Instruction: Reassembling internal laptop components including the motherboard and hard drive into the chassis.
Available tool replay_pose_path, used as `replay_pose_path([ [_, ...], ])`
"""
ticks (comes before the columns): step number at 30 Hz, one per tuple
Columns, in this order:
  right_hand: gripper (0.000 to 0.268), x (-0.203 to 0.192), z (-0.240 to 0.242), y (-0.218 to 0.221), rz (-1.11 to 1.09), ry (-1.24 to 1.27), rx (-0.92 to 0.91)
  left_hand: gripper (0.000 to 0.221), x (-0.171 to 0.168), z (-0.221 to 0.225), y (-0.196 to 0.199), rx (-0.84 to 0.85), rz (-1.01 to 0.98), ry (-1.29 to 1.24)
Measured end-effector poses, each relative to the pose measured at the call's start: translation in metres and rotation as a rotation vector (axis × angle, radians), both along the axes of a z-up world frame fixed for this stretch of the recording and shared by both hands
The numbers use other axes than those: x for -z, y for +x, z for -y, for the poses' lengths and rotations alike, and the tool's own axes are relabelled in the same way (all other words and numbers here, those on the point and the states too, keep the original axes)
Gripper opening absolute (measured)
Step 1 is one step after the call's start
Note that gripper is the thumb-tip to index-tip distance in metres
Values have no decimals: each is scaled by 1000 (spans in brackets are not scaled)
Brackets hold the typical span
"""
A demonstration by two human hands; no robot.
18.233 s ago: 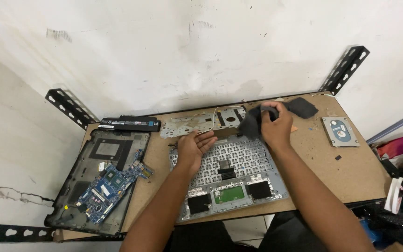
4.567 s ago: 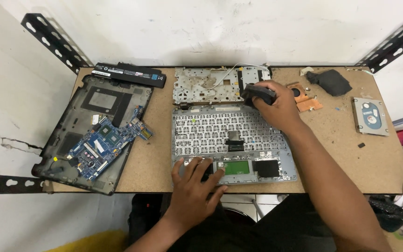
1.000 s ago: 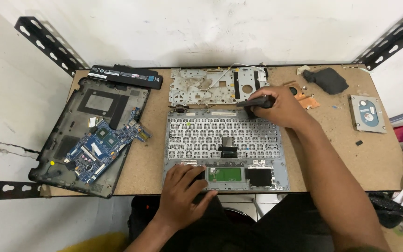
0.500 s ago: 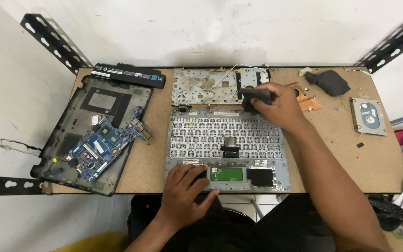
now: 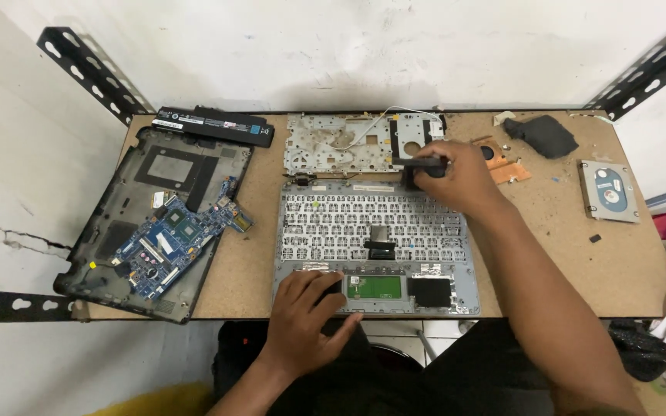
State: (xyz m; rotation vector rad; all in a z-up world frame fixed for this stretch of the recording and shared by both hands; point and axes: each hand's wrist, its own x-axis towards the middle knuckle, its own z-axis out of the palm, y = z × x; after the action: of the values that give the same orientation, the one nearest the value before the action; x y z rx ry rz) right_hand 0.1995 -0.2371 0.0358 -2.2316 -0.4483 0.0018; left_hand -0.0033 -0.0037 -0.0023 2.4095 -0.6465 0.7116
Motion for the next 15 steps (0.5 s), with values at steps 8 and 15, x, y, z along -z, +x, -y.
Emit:
replay_pose_path([
  [8, 10, -23, -8, -12, -296, 145, 76, 24, -1, 1, 1, -7, 15, -10],
  [15, 10, -26, 12, -6, -258, 36, 100, 24, 1, 2, 0, -17, 4, -12],
])
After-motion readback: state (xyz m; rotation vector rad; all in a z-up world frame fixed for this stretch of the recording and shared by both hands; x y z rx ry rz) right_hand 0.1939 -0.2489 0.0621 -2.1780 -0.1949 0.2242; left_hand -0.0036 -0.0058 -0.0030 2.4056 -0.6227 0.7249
